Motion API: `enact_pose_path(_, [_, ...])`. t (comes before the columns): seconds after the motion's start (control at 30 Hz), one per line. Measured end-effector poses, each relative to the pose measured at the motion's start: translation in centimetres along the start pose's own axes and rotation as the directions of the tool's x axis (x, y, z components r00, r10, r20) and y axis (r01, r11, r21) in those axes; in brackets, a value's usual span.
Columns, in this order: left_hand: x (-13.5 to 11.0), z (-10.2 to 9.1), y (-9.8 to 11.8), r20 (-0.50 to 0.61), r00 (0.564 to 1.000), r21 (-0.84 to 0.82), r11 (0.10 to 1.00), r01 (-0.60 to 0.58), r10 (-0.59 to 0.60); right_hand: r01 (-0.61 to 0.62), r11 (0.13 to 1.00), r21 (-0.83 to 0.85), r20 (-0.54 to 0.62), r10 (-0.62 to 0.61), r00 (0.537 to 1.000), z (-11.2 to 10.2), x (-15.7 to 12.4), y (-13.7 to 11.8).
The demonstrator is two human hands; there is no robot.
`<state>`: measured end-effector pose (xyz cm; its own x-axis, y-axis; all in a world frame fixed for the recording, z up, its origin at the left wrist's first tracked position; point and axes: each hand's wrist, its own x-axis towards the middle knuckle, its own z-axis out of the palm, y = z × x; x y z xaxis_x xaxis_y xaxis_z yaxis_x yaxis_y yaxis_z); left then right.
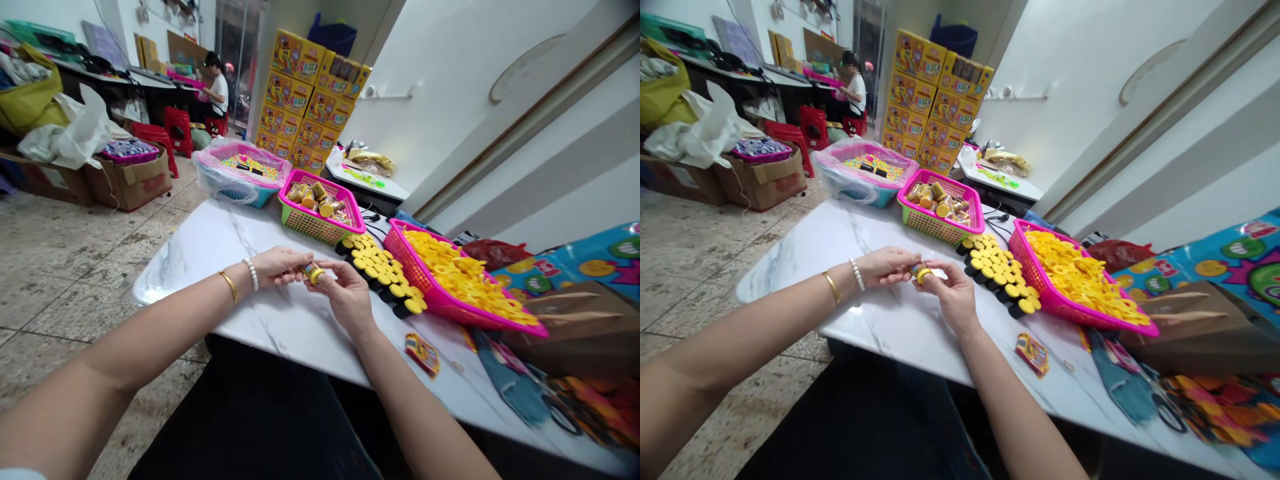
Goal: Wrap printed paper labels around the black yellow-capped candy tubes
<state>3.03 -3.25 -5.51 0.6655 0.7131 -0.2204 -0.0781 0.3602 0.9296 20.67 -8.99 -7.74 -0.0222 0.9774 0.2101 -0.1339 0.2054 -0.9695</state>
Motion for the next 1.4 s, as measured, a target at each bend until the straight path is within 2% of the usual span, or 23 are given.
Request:
enact_pose_path(0.13, [-0.1,0.2,-0.1,0.031,0.999,0.038,0.998,0.044,-0.045,0.057,0.998,-0.018,0.005,-0.057,0.998,0.0,-0.4,-0.3])
enact_pose_path(0.27, [-0.1,0.5,0.0,0.055,0.998,-0.051,0.999,-0.014,0.016,0.103,0.994,0.03,-0.044,-0.101,0.994,-0.2,-0.5,-0.5])
enact_pose_path(0.43, [-0.3,0.7,0.3,-0.068,0.997,0.043,0.998,0.05,-0.047,0.116,0.988,-0.106,0.059,-0.11,0.992,0.0,-0.6,-0.9])
enact_pose_path(0.57, [-0.6,0.8,0.3,0.046,0.998,0.034,0.999,0.041,-0.042,0.181,0.979,-0.095,0.085,-0.173,0.981,0.2,-0.9,-1.1])
enact_pose_path(0.63, [-0.7,0.8,0.3,0.077,0.995,0.055,0.997,0.052,-0.057,0.166,0.984,-0.065,0.064,-0.161,0.985,0.1,-1.0,-1.0])
enact_pose_path(0.8, [-0.7,1.0,0.4,-0.008,0.993,0.115,0.987,0.116,-0.115,0.11,0.988,-0.108,0.072,-0.103,0.992,-0.1,-1.0,-0.8])
enact_pose_path(1.0, [-0.5,0.8,0.3,0.001,0.991,0.024,0.99,0.137,-0.137,0.134,0.971,-0.199,0.023,-0.132,0.991,0.5,-0.9,-1.1])
enact_pose_path(1.13, [-0.3,0.6,0.1,-0.014,0.978,0.051,0.977,0.209,-0.208,0.151,0.956,-0.251,0.034,-0.147,0.988,0.8,-1.1,-1.2])
enact_pose_path(1.2, [-0.3,0.6,0.1,0.029,0.98,0.023,0.98,0.195,-0.196,0.104,0.959,-0.263,0.02,-0.103,0.994,0.7,0.0,-1.6])
enact_pose_path(1.27, [-0.4,0.6,0.2,0.07,0.986,-0.036,0.988,0.152,-0.149,0.059,0.96,-0.275,-0.052,-0.076,0.996,0.4,2.3,-2.7])
enact_pose_path(1.3, [-0.4,0.6,0.3,0.084,0.986,-0.048,0.988,0.148,-0.143,0.059,0.956,-0.286,-0.11,-0.094,0.989,0.1,3.7,-3.6])
enact_pose_path(1.37, [-0.5,0.5,0.5,0.054,0.988,-0.029,0.989,0.146,-0.144,0.138,0.944,-0.298,-0.212,-0.207,0.955,-0.9,6.4,-5.8])
enact_pose_path(1.4, [-0.5,0.4,0.5,0.027,0.991,-0.007,0.991,0.133,-0.133,0.168,0.926,-0.339,-0.201,-0.246,0.948,-1.6,7.4,-6.9])
